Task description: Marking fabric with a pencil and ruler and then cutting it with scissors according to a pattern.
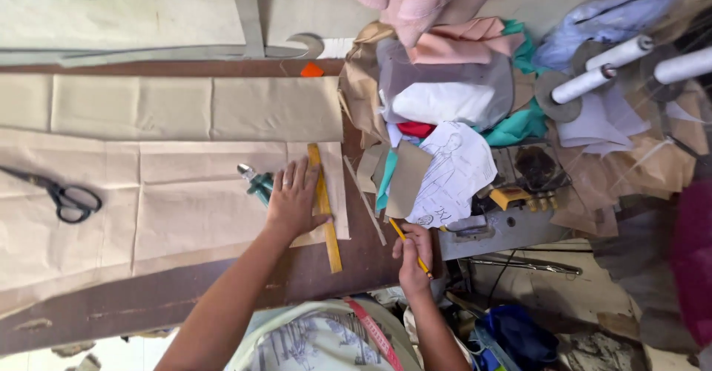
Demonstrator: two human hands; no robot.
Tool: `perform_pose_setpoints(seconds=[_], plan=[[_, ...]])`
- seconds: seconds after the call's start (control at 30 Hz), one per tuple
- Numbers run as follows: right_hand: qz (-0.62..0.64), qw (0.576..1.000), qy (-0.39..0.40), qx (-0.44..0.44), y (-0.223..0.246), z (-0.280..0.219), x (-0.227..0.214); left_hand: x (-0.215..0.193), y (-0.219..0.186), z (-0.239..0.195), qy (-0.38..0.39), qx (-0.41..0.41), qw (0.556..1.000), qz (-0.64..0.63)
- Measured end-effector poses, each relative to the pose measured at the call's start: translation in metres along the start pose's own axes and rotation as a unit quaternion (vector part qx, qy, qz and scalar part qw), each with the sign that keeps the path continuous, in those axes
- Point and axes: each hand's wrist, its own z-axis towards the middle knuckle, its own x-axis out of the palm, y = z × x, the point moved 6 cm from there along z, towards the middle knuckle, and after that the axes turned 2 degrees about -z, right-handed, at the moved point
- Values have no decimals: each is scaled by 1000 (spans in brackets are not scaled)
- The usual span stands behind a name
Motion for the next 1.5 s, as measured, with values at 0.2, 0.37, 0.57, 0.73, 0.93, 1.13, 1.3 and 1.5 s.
perform_pose_setpoints(seconds=[0.2,0.37,0.57,0.73,0.93,1.13,1.3,1.5], plan=[[0,1000,-14,-13,20,-4,4,57,15,18,173,71,982,5],[22,999,-14,-28,9,-8,6,48,16,25,164,90,982,-19],[-19,999,-39,-18,6,-13,9,28,-5,17,68,231,966,-97],[-65,997,-17,-32,11,-10,12,62,-29,8,141,412,900,13],[-90,989,-2,-118,44,-4,13,37,-45,16,130,484,863,64],[-81,989,-73,-104,20,-11,-4,-73,-13,12,-130,167,883,-419],[-24,993,-117,-13,8,-8,10,18,19,12,-109,-85,884,-446],[80,988,-110,75,-7,-3,12,23,17,5,-185,43,981,-29]])
